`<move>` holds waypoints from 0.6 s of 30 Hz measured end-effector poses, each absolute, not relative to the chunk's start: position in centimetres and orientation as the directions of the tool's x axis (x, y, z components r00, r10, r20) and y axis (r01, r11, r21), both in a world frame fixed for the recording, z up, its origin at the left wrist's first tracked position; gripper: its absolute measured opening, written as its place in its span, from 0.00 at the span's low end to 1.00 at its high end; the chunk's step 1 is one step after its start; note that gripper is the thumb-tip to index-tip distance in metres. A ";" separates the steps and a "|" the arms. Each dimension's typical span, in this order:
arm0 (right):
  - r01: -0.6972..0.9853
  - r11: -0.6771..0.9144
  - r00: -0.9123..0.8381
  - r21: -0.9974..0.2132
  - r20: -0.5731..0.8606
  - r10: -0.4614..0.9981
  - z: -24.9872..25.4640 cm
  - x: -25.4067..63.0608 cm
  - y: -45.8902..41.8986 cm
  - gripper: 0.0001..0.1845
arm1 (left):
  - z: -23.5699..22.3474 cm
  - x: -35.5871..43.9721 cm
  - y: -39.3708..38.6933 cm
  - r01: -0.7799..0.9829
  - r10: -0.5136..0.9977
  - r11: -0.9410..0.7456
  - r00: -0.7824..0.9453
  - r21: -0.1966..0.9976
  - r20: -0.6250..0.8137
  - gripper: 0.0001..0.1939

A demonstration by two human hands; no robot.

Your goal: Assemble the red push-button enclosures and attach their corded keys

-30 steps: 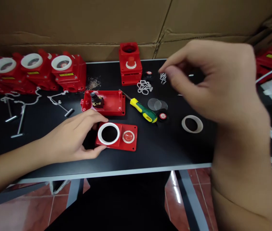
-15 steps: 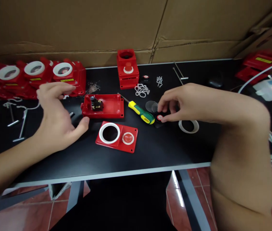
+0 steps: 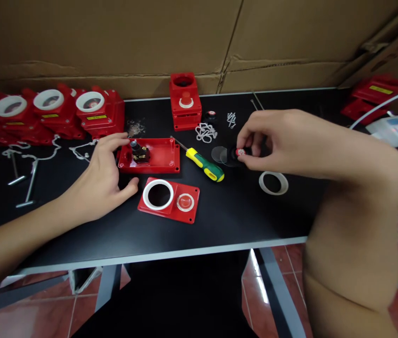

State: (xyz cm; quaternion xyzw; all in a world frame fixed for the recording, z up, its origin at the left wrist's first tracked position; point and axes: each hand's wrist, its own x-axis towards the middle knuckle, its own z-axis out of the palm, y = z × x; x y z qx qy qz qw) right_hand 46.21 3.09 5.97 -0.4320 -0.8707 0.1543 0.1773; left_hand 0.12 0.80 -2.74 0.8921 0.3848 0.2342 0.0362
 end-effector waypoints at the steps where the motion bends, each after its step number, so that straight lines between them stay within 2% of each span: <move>1: 0.701 0.591 -0.546 -0.400 0.234 0.805 6.5 46.1 2.8 0.33 | -2.7 0.1 0.8 0.661 0.705 -0.703 0.601 0.261 0.376 0.42; 4: 0.749 0.516 -0.411 -0.416 0.319 0.854 8.1 45.2 1.6 0.30 | -2.4 -0.1 1.0 0.660 0.717 -0.695 0.605 0.284 0.347 0.40; 7: 0.743 0.372 -0.127 -0.557 0.429 0.894 8.9 44.0 0.7 0.27 | -2.1 0.1 1.0 0.679 0.739 -0.672 0.589 0.297 0.326 0.37; 10: 0.577 0.350 0.022 -0.738 0.442 0.897 8.7 42.9 0.7 0.29 | -2.0 0.5 0.8 0.684 0.760 -0.649 0.569 0.333 0.313 0.36; 14: 0.284 0.296 -0.002 -0.912 0.308 0.951 7.1 41.1 1.8 0.27 | -1.8 1.0 0.4 0.669 0.779 -0.626 0.560 0.401 0.283 0.36; 18: 0.102 0.234 -0.061 -0.967 0.228 0.972 4.3 38.4 2.8 0.31 | -1.4 1.2 0.1 0.643 0.771 -0.632 0.578 0.433 0.267 0.35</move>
